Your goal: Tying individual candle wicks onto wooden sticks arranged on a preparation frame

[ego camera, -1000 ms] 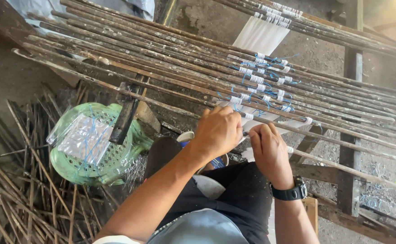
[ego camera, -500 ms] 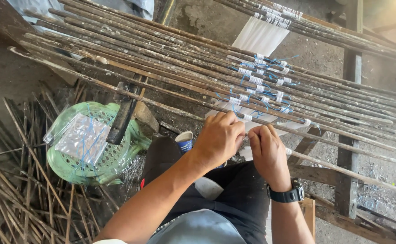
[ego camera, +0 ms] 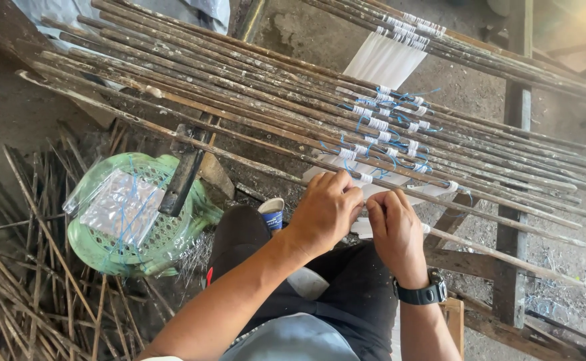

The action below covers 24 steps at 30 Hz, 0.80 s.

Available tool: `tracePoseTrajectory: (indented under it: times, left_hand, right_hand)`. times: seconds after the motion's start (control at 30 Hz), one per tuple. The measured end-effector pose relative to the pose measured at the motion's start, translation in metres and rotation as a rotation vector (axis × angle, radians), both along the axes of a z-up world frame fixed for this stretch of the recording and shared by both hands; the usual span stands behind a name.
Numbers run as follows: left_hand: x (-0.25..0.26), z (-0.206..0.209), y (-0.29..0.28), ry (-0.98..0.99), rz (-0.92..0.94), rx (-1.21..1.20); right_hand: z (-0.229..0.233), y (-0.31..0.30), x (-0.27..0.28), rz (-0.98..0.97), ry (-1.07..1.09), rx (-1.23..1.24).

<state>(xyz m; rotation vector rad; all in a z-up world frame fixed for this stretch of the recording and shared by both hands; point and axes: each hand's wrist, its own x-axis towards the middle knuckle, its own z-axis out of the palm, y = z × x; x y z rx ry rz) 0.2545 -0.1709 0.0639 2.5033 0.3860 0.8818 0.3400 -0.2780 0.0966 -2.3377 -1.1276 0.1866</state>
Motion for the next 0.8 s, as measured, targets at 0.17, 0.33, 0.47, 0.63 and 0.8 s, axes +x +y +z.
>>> tracePoseTrajectory:
  times: [0.17, 0.33, 0.47, 0.63, 0.8]
  left_hand:
    - [0.002, -0.001, -0.002, 0.015, -0.007, -0.007]
    - [0.005, -0.002, -0.003, 0.114, -0.011, 0.003]
    - [0.002, 0.003, -0.001, 0.175, -0.066, -0.038]
    - [0.0, 0.01, 0.0, 0.196, -0.089, -0.055]
    - [0.004, -0.003, 0.001, 0.132, -0.08, -0.01]
  right_hand:
    - [-0.001, -0.003, -0.001, 0.009, -0.053, 0.007]
    - [0.006, -0.007, 0.003, 0.212, -0.207, -0.041]
    - [0.011, -0.006, 0.013, 0.303, -0.209, -0.033]
    - [0.006, -0.001, 0.027, 0.392, -0.173, -0.035]
    - [0.012, 0.001, 0.028, 0.346, -0.017, -0.009]
